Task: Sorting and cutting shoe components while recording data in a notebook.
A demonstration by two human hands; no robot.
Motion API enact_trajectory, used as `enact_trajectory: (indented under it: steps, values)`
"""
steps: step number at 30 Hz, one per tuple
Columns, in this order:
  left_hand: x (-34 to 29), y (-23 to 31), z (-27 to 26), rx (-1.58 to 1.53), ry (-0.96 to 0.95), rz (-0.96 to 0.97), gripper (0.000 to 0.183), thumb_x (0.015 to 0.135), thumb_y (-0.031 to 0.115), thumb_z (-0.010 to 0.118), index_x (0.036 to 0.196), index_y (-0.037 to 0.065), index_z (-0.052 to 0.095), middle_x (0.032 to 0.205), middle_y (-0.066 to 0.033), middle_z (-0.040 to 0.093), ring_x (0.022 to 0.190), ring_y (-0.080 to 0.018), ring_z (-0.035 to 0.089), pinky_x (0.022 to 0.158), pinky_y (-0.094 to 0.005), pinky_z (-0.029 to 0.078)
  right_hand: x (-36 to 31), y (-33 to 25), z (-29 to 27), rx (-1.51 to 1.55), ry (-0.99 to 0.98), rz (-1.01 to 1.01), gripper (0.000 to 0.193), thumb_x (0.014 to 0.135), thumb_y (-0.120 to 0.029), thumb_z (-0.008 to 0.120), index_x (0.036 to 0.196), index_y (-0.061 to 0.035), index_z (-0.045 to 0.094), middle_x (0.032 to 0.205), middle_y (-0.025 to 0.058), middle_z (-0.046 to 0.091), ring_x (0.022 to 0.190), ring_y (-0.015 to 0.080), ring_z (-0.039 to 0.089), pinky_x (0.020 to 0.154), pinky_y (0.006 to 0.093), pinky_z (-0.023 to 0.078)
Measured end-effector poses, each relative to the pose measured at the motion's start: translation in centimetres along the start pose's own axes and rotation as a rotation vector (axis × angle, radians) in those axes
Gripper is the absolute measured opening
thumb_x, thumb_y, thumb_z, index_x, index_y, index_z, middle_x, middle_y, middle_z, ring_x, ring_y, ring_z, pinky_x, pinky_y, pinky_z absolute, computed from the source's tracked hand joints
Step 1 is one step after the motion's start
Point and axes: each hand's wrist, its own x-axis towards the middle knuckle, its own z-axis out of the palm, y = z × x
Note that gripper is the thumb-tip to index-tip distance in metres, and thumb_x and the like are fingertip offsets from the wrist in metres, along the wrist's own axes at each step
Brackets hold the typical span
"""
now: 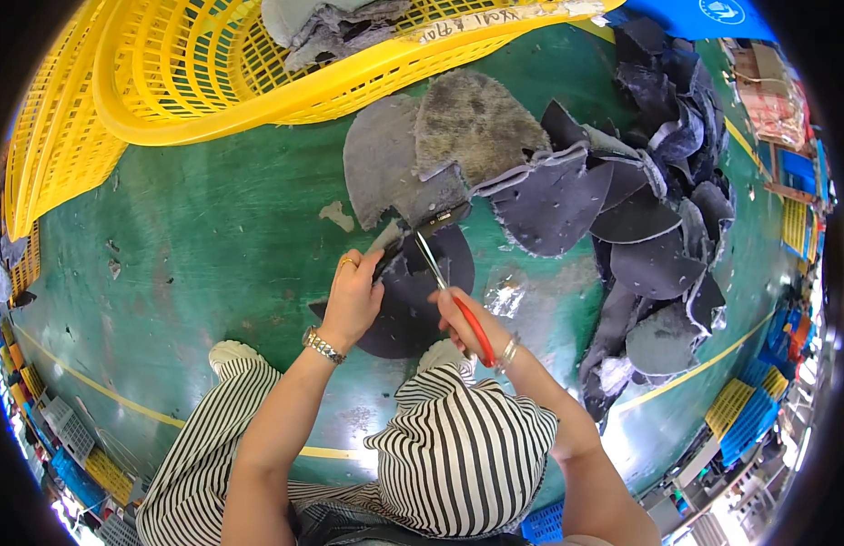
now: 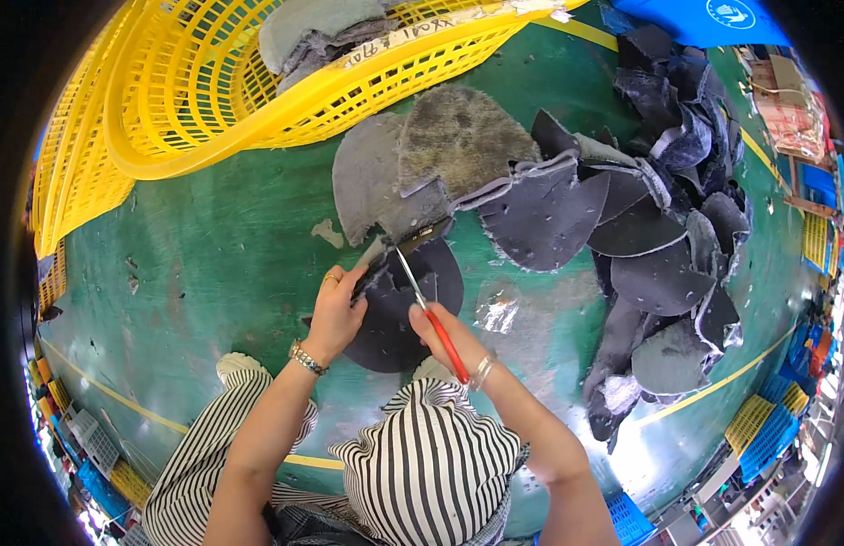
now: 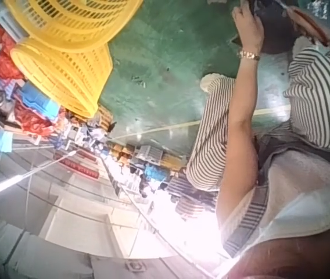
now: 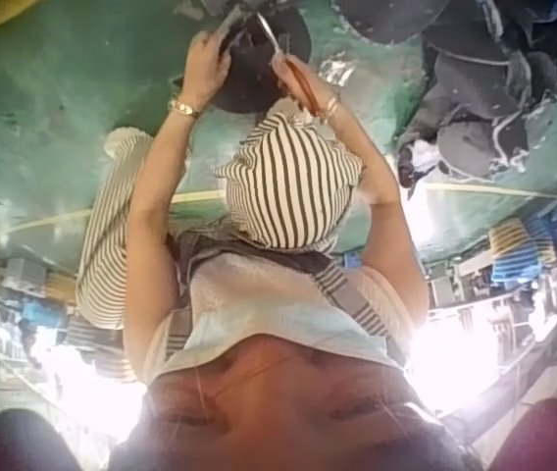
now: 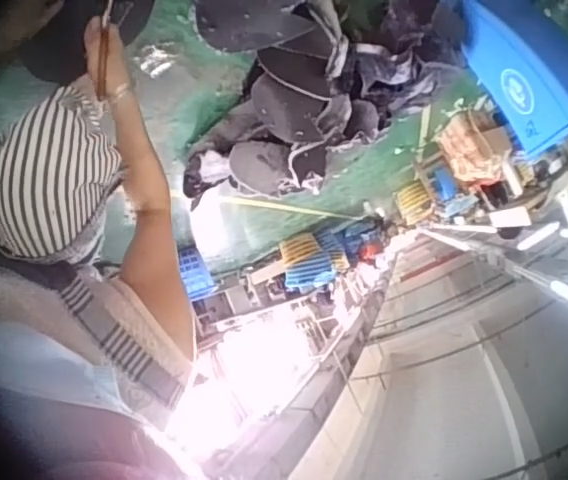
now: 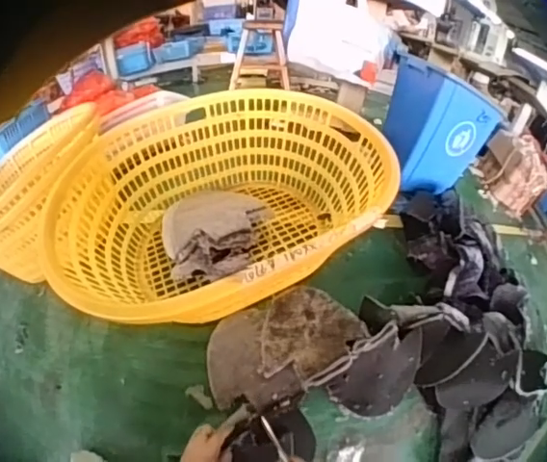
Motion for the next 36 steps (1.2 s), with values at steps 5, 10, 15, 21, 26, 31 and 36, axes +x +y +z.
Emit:
enact_trajectory:
  steps: [5,10,15,21,26,31,36]
  values:
    - [1.0,1.0,1.4,0.061,0.144,0.025,0.057,0.065,-0.005,0.066,0.118,0.002,0.047,0.094,-0.0162,0.049,0.092,-0.0324,0.05,0.081,-0.0366,0.044,1.9,1.6,0.4,-0.061,0.039,0.007,0.052,0.09,-0.057,0.038,0.107,-0.0086,0.05,0.07,0.0018,0.048,0.05,0.0076,0.043,0.045,0.0212,0.036]
    - [1.7,-1.2,1.8,0.006,0.149,-0.125,0.048,0.064,-0.001,0.071,0.109,0.004,0.053,0.095,-0.0162,0.056,0.088,-0.0357,0.055,0.077,-0.0384,0.046,4.6,-0.2,2.5,-0.006,0.157,-0.087,0.05,0.089,-0.055,0.044,0.094,-0.0059,0.051,0.069,0.0076,0.052,0.059,0.0156,0.05,0.056,0.0271,0.041]
    - [0.5,-0.5,1.7,-0.061,0.138,-0.118,0.03,0.065,-0.001,0.068,0.094,0.001,0.058,0.086,-0.0152,0.055,0.082,-0.0351,0.055,0.071,-0.0397,0.046,5.4,-0.5,3.4,0.039,0.207,-0.16,0.049,0.089,-0.056,0.042,0.093,-0.0076,0.049,0.068,0.0017,0.048,0.05,0.0087,0.044,0.043,0.0228,0.036]
    - [-1.8,-0.3,-0.5,0.064,0.057,-0.135,0.015,0.064,0.001,0.066,0.078,0.0,0.058,0.079,-0.0147,0.054,0.075,-0.0331,0.052,0.066,-0.0376,0.043,1.6,-1.7,2.0,0.205,0.06,-0.383,0.044,0.092,-0.048,0.044,0.11,-0.0078,0.05,0.07,-0.0017,0.047,0.051,0.0054,0.042,0.042,0.0217,0.034]
    - [2.0,6.2,-0.8,0.2,-0.206,0.243,0.018,0.054,0.001,0.064,0.07,0.005,0.058,0.135,-0.0194,0.035,0.125,-0.0395,0.031,0.099,-0.0481,0.028,-1.9,0.2,-4.6,0.058,0.264,-0.021,0.044,0.091,-0.047,0.045,0.113,-0.0093,0.05,0.072,-0.0022,0.046,0.053,0.0059,0.041,0.045,0.0212,0.034]
    - [8.8,3.8,4.0,0.34,-0.133,0.185,0.015,0.057,0.011,0.072,0.071,0.01,0.065,0.146,-0.0163,0.021,0.134,-0.04,0.018,0.105,-0.0538,0.017,4.4,-0.7,-8.8,-0.172,0.176,-0.166,0.043,0.091,-0.044,0.05,0.115,-0.0076,0.049,0.079,0.0003,0.051,0.066,0.0083,0.046,0.059,0.0227,0.04]
    - [8.9,2.1,4.6,0.271,-0.055,0.236,0.018,0.059,0.012,0.073,0.075,0.008,0.067,0.135,-0.0175,0.038,0.128,-0.0371,0.032,0.105,-0.0535,0.017,4.1,-3.5,-8.4,-0.253,0.078,-0.34,0.041,0.091,-0.04,0.053,0.114,-0.0055,0.05,0.088,0.0032,0.056,0.081,0.0119,0.049,0.073,0.0253,0.042]
